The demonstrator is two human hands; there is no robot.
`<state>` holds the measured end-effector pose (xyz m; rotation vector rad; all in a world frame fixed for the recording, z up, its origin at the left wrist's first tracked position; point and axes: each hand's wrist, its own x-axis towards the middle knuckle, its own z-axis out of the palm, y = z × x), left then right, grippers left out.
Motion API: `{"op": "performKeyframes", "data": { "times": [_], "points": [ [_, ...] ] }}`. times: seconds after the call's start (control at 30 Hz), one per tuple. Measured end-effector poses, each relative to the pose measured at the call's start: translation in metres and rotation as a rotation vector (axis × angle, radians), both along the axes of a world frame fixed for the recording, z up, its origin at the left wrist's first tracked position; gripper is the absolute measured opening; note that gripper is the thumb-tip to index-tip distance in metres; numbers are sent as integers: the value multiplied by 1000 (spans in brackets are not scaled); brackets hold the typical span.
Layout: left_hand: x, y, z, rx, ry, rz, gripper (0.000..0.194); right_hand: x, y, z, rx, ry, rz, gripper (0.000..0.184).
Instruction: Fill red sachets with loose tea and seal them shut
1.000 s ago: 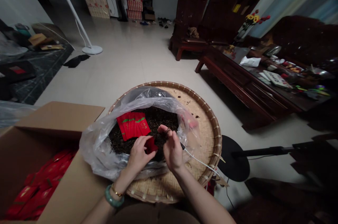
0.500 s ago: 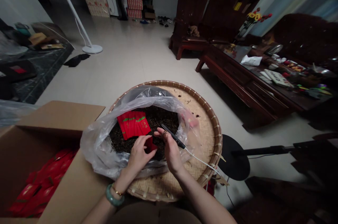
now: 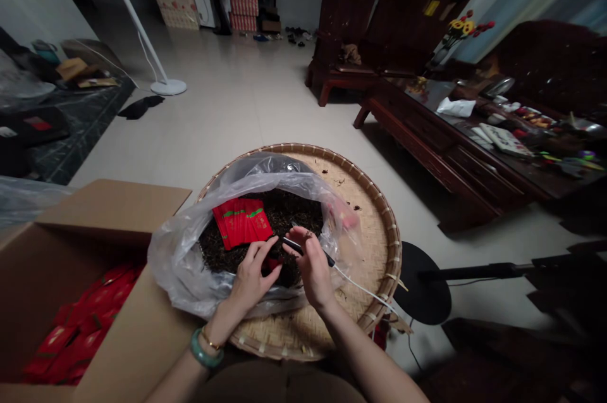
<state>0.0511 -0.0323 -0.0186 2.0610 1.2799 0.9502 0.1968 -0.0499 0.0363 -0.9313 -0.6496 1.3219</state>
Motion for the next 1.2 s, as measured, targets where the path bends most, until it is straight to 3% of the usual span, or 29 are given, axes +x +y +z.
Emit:
{"op": "performKeyframes", "data": {
  "times": [0.17, 0.33, 0.53, 0.7, 0.8, 1.03, 1.2],
  "points": [
    [-1, 0, -5, 74, 35, 41, 38, 3, 2, -4, -78, -153, -16, 37],
    [-1, 0, -14, 104, 20, 65, 38, 2, 5, -15, -208, -94, 121, 44],
    [-1, -1, -19, 120, 55, 86, 48, 4, 5, -12, -26, -189, 93, 43],
    [-3, -3, -19, 125, 54, 86, 59, 10, 1, -14, 113, -671, 113, 25],
    [-4, -3, -20, 121, 47, 78, 61, 11, -4, -17, 210, -902, 172, 32],
    [-3, -5, -19, 129, 49, 58, 60, 6, -2, -14, 242, -941, 98, 14],
    [-3, -5, -20, 153, 46, 59, 58, 7, -1, -12, 250, -959, 114, 17]
  ]
}}
